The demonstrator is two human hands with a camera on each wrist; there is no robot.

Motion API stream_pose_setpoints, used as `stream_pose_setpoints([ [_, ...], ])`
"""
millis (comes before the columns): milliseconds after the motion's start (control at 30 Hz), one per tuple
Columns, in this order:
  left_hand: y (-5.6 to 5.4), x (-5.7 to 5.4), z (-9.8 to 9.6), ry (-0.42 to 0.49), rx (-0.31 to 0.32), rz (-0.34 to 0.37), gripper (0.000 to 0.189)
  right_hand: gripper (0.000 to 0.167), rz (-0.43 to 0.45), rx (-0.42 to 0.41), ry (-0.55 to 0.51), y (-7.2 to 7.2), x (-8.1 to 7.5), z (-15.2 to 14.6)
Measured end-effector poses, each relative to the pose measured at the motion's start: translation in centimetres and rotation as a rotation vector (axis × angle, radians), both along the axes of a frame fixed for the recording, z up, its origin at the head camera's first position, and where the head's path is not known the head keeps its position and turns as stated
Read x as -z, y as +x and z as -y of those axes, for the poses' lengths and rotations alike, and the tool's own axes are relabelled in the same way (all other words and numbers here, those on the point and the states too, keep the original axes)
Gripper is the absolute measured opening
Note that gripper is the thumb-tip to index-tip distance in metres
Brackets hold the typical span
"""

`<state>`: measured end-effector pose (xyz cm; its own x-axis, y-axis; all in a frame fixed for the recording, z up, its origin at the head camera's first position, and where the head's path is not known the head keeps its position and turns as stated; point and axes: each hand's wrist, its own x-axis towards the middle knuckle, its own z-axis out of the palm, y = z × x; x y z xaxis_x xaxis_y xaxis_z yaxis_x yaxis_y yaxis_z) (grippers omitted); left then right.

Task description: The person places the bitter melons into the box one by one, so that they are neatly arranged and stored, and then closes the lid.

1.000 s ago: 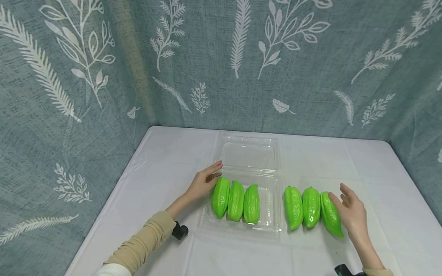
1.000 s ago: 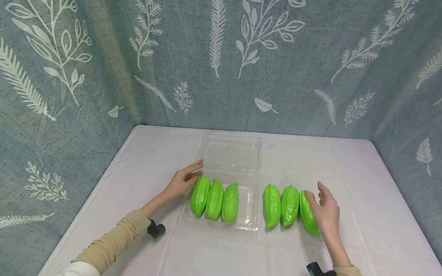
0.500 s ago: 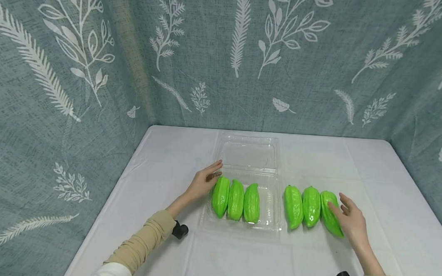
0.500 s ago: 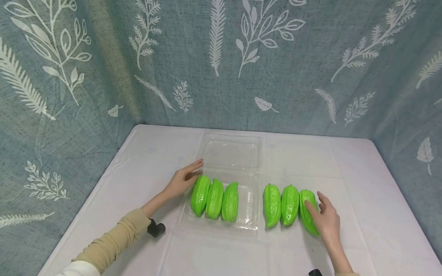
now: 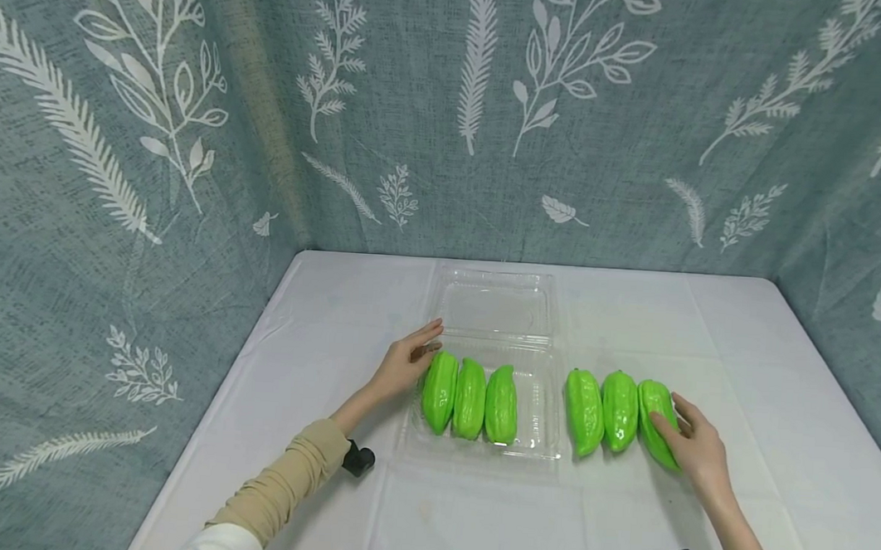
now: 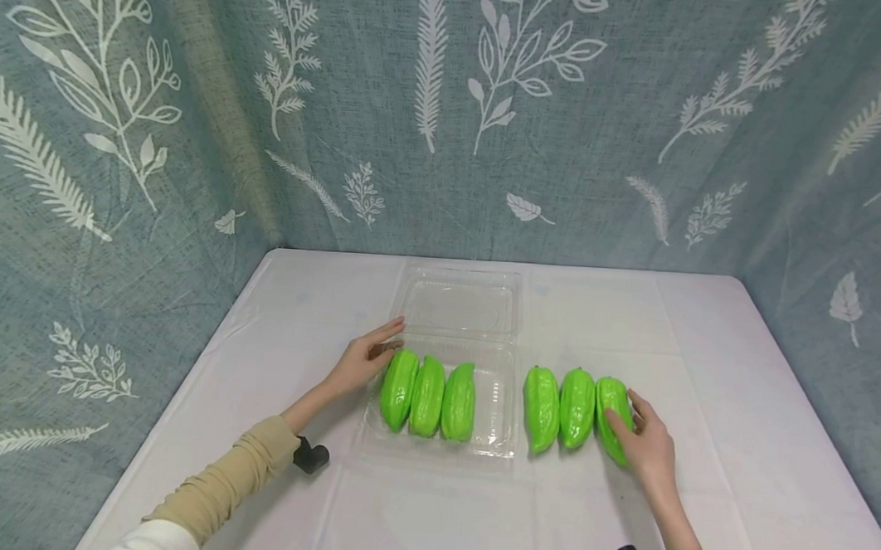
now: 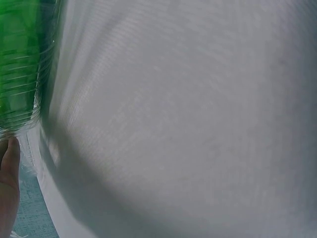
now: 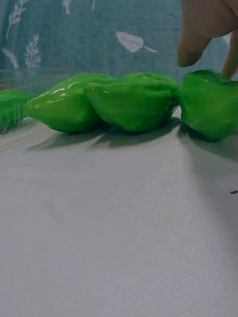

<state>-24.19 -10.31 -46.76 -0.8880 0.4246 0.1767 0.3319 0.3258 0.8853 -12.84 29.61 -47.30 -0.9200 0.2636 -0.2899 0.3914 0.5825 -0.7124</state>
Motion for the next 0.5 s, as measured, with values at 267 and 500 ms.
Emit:
stream_pose_setpoints([
  [267,0.17,-0.20,0.05,-0.014,0.001,-0.013,0.044,0.072,-0.020,-0.009,-0.008,0.24,0.23,0.21],
  [500,0.26,-0.26,0.11,-0.016,-0.002,-0.007,0.044,0.073,-0.016,-0.014,-0.010,0.34,0.45,0.28],
])
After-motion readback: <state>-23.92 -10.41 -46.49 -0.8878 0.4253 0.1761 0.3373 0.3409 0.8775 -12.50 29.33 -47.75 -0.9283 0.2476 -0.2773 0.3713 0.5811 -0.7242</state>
